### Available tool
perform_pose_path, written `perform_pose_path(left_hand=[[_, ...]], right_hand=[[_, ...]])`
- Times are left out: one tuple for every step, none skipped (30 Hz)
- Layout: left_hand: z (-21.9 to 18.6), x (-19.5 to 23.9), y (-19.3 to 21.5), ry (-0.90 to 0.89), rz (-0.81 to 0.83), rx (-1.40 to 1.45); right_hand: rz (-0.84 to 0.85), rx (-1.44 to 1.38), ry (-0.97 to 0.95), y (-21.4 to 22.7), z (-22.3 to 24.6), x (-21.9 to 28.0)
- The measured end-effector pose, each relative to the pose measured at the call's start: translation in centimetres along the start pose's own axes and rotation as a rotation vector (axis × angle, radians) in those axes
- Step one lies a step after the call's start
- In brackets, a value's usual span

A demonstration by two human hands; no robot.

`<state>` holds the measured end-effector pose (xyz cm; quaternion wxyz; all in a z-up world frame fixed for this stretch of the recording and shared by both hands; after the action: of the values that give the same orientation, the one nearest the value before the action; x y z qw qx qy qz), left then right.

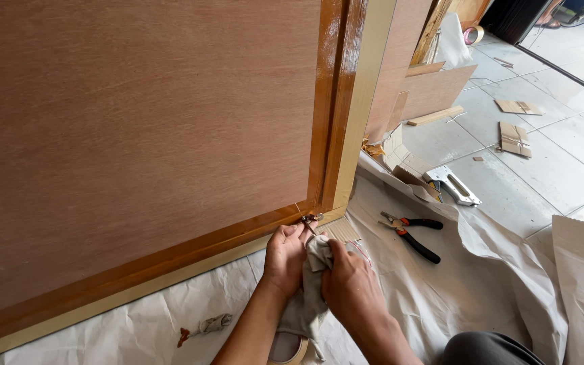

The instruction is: The person attaches a metal bracket to the bottom corner of a wooden furniture panel using a screwdriver and screws. They position the bracket, drive screws into the wood, and then wipe the area with a cloth.

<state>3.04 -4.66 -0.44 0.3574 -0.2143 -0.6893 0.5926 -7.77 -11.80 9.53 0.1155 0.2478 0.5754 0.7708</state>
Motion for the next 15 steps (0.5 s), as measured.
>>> perform_pose_path(left_hand=[[-0.2,-0.3,0.5,0.000,-0.001,0.001],[-0.2,-0.6,1.1,0.012,-0.017,-0.004],[-0.3,-0.9,1.7,0.024,-0.033,-0.008],[-0.3,-0.9,1.3,0.022,-0.032,-0.009],[-0.3,-0.9,1.1,0.016,-0.048,-0.010],[-0.4,-0.7,1.0,0.010,-0.068,-0.011],[-0.3,-0.5,0.9,0.010,-0.071,-0.011],[-0.4,-0.4,0.8,-0.014,-0.095,-0.003],[-0.5,-0.3,0.7,-0.039,-0.118,0.005],[-0.4,-0.2,0.5,-0.037,-0.118,0.007],[-0.3,-0.1,0.1,-0.033,-0.112,0.018],[-0.5,0.1,-0.2,-0.032,-0.106,0.028],[-0.6,0.0,-0.3,-0.032,-0.106,0.027],[-0.5,0.1,-0.4,-0.024,-0.123,0.059],[-0.4,0.1,-0.4,-0.017,-0.140,0.092]], right_hand=[[0.001,0.000,0.000,0.0,0.4,0.3],[-0.032,-0.014,0.037,0.3,0.9,0.7],[-0.064,-0.029,0.073,0.5,1.5,1.1],[-0.065,-0.029,0.075,0.5,1.6,1.3],[-0.050,-0.033,0.043,0.4,1.5,1.6],[-0.031,-0.038,0.010,0.2,1.4,2.0],[-0.028,-0.040,0.010,0.1,1.4,1.9],[-0.024,-0.055,0.009,0.0,1.4,1.8],[-0.021,-0.070,0.007,-0.1,1.3,1.7],[-0.021,-0.068,0.005,-0.2,1.2,1.6],[-0.029,-0.080,-0.001,-0.2,1.0,1.5],[-0.038,-0.094,-0.005,-0.2,1.1,1.3],[-0.038,-0.095,-0.005,-0.3,1.0,1.3],[-0.045,-0.095,0.001,-0.3,1.0,1.3],[-0.052,-0.094,0.007,-0.4,0.9,1.3]])
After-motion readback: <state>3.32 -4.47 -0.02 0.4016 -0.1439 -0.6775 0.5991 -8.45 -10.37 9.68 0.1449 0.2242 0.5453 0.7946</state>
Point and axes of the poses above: each hand's wrist, its own x-axis away from the middle knuckle, its own y-axis out of the back of the hand, z = x × y, the point moved 6 cm from there along -x, towards the middle knuckle, and after that the axes turned 12 degrees about x, right-handed, at the moved point
